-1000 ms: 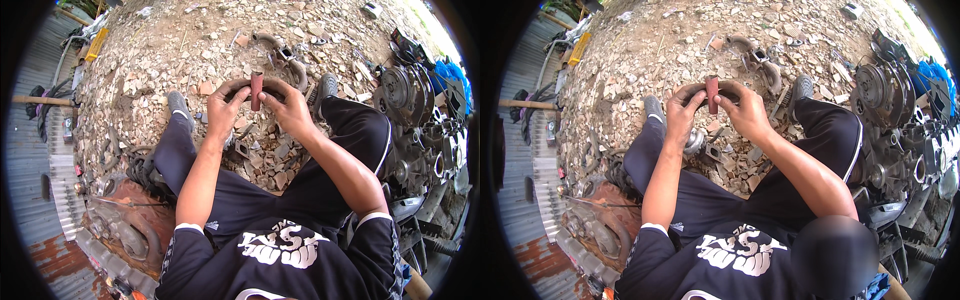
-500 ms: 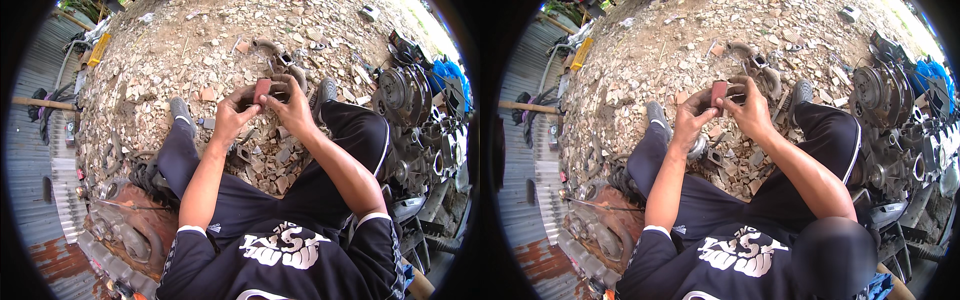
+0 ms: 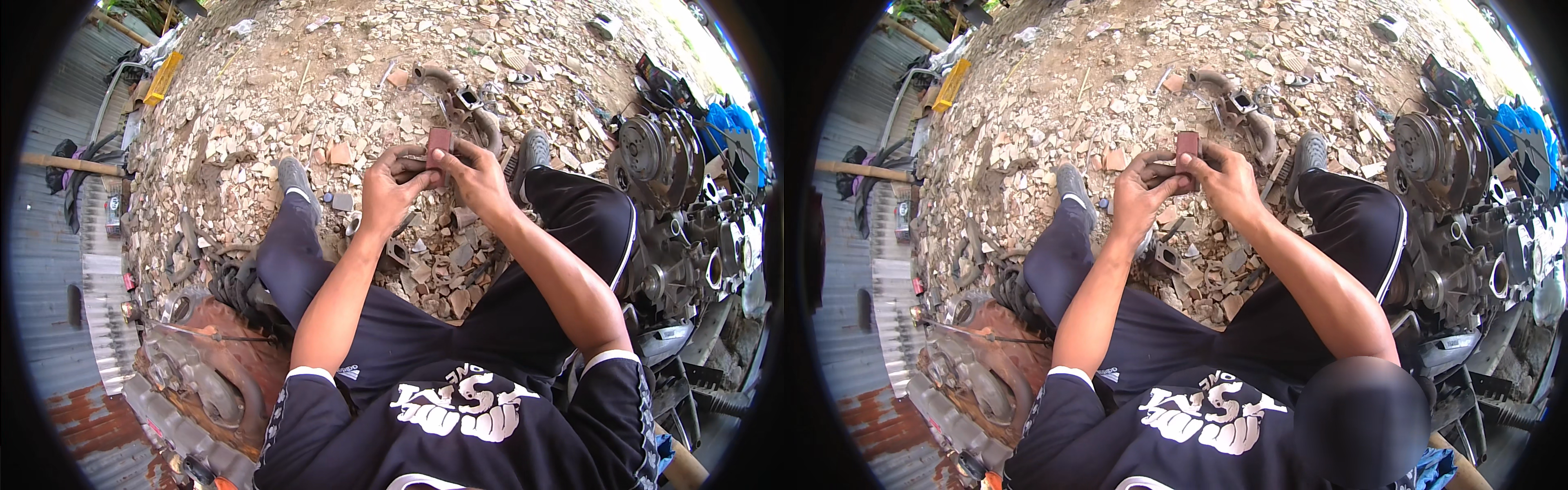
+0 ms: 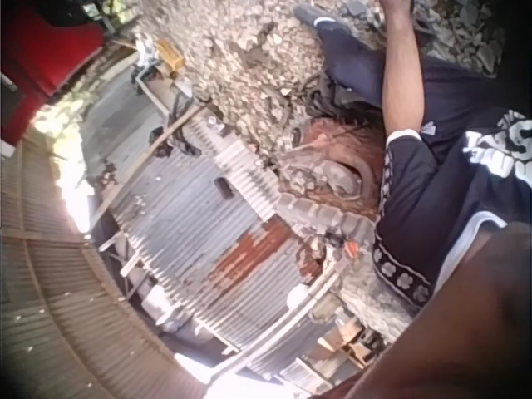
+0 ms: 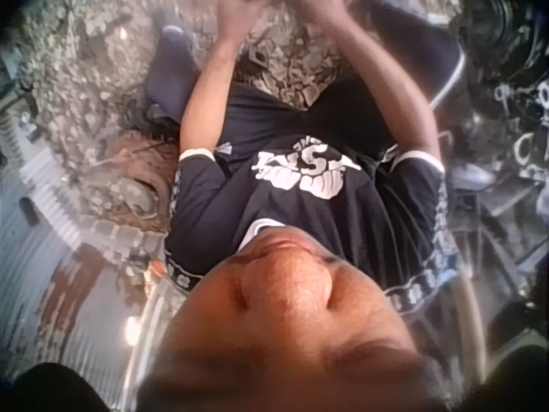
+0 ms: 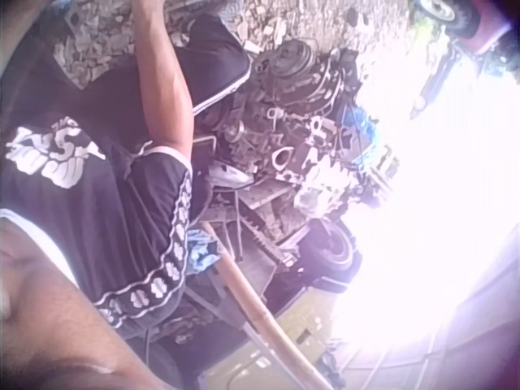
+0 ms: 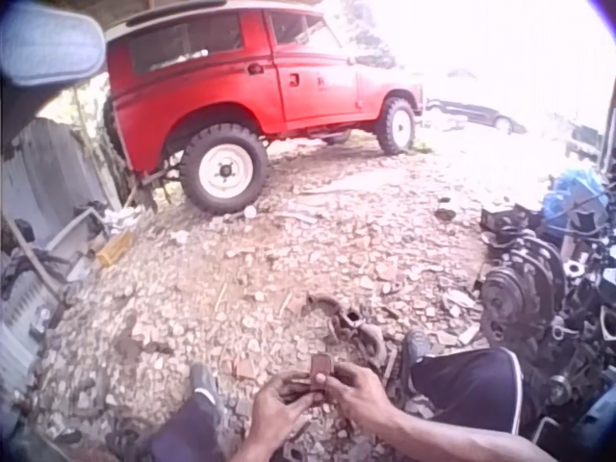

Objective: The person sits on the ground and uses a wire brush and sandpaper to clean a small metal part. They repeatedly scrub the surface with the brush and then rub it with sandpaper, occasionally inspecting the part.

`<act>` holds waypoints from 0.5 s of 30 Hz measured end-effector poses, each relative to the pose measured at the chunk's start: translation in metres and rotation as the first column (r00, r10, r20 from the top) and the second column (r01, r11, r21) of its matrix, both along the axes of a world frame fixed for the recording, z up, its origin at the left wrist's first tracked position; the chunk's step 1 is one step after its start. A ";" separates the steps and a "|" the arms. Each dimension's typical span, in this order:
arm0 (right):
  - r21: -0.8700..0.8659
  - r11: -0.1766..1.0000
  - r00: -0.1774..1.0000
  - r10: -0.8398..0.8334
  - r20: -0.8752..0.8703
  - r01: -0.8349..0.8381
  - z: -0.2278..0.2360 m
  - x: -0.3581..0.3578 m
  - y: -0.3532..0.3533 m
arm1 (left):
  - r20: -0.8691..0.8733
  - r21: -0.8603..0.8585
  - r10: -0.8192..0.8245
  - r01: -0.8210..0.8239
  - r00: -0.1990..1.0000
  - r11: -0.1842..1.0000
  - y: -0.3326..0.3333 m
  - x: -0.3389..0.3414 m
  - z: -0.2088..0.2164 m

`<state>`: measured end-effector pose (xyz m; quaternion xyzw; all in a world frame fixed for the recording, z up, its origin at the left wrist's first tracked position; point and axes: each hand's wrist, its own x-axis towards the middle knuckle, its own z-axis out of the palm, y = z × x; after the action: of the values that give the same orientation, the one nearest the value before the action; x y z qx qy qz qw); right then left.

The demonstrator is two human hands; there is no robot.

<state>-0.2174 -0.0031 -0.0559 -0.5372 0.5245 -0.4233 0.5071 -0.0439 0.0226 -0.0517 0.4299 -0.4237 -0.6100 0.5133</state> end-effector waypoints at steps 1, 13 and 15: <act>0.000 1.000 1.000 -0.012 -0.014 0.012 -0.001 0.002 0.000 | 0.158 -0.017 -0.036 0.039 0.987 0.999 -0.001 0.003 -0.001; 0.272 0.956 0.991 -0.128 0.046 0.111 -0.051 -0.081 0.013 | 0.954 0.064 -0.006 -0.185 0.298 0.981 0.024 0.104 -0.205; 0.372 0.921 0.993 -0.117 -0.015 0.114 -0.068 -0.089 0.027 | 0.969 0.145 -0.095 -0.214 0.229 0.966 0.056 0.125 -0.241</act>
<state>-0.3061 0.0239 -0.1234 -0.3980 0.6239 -0.3473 0.5759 0.0809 0.0784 -0.2923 0.7909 -0.5535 -0.2390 0.1047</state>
